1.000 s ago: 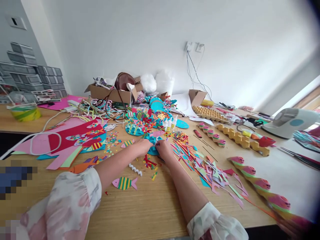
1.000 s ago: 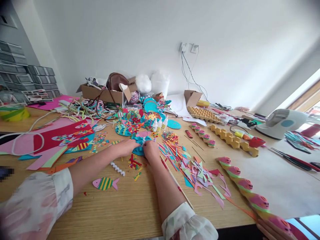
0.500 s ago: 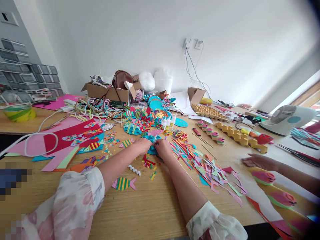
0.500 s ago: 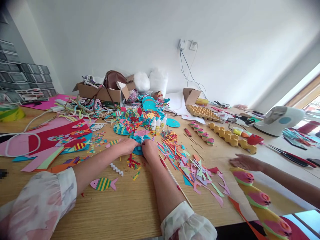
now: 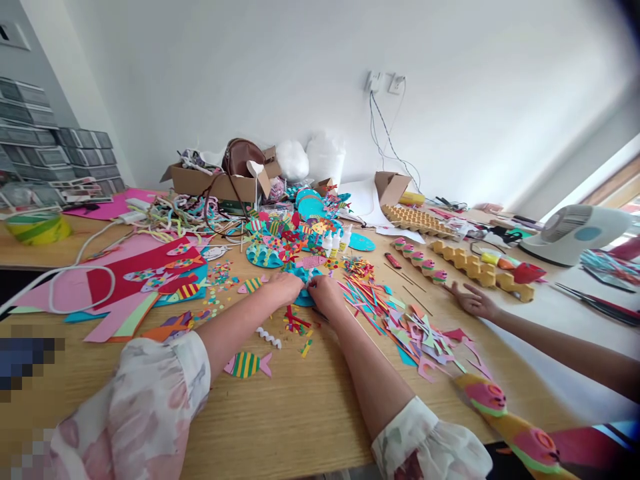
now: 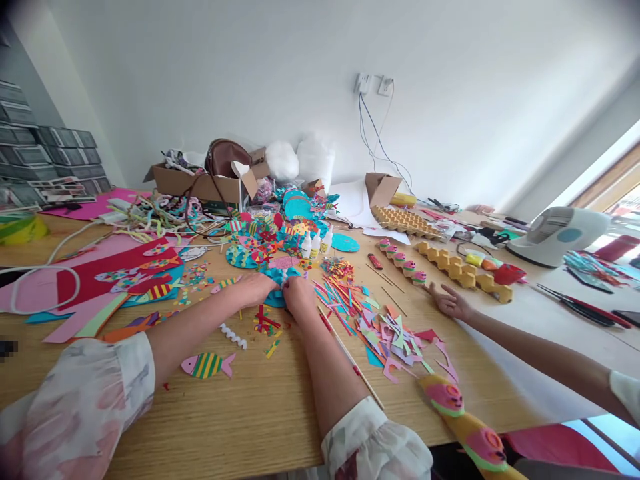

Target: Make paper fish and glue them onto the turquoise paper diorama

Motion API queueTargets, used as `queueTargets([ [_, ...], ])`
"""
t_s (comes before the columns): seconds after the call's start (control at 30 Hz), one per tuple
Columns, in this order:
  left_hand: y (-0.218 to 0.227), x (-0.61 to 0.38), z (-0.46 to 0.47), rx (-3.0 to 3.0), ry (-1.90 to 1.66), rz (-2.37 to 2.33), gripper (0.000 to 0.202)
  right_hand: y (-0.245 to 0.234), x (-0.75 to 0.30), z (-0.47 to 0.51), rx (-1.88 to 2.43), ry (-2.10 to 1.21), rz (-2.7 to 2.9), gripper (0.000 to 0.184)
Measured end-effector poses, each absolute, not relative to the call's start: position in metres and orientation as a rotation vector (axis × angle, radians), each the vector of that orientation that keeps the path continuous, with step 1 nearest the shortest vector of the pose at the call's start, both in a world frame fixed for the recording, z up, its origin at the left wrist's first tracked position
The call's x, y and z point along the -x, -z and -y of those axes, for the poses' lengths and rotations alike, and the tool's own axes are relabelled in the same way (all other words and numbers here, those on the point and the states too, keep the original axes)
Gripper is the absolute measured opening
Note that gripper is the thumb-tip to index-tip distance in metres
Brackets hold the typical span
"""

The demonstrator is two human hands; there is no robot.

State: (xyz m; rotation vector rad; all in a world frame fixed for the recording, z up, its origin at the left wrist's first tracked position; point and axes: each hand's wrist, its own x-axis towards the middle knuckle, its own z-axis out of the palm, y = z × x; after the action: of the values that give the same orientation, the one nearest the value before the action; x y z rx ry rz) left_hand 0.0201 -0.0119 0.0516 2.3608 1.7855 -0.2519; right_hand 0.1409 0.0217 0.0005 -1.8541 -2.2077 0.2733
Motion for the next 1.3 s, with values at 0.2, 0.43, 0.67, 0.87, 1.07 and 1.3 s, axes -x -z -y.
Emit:
queueTargets([
  [0.2,-0.048,-0.016,0.008,-2.356,0.235,-1.768,0.038,-0.001,-0.141,-0.022,1.857,-0.272,2.209,0.024],
  [0.43,-0.046,-0.007,0.005,-2.352,0.195,-1.753,0.041,-0.002,-0.141,-0.022,1.857,-0.274,2.209,0.024],
  [0.67,-0.045,-0.015,0.006,-2.294,0.220,-1.780,0.039,0.000,-0.142,-0.023,1.864,-0.273,2.204,0.022],
  [0.87,-0.043,-0.016,0.004,-2.275,0.225,-1.787,0.041,-0.001,-0.142,-0.022,1.853,-0.275,2.204,0.022],
  [1.07,-0.042,-0.014,0.003,-2.291,0.209,-1.753,0.041,-0.002,-0.143,-0.021,1.829,-0.288,2.218,0.022],
  [1.3,-0.046,-0.012,0.007,-2.320,0.135,-1.698,0.043,-0.003,-0.143,-0.021,1.816,-0.298,2.227,0.022],
])
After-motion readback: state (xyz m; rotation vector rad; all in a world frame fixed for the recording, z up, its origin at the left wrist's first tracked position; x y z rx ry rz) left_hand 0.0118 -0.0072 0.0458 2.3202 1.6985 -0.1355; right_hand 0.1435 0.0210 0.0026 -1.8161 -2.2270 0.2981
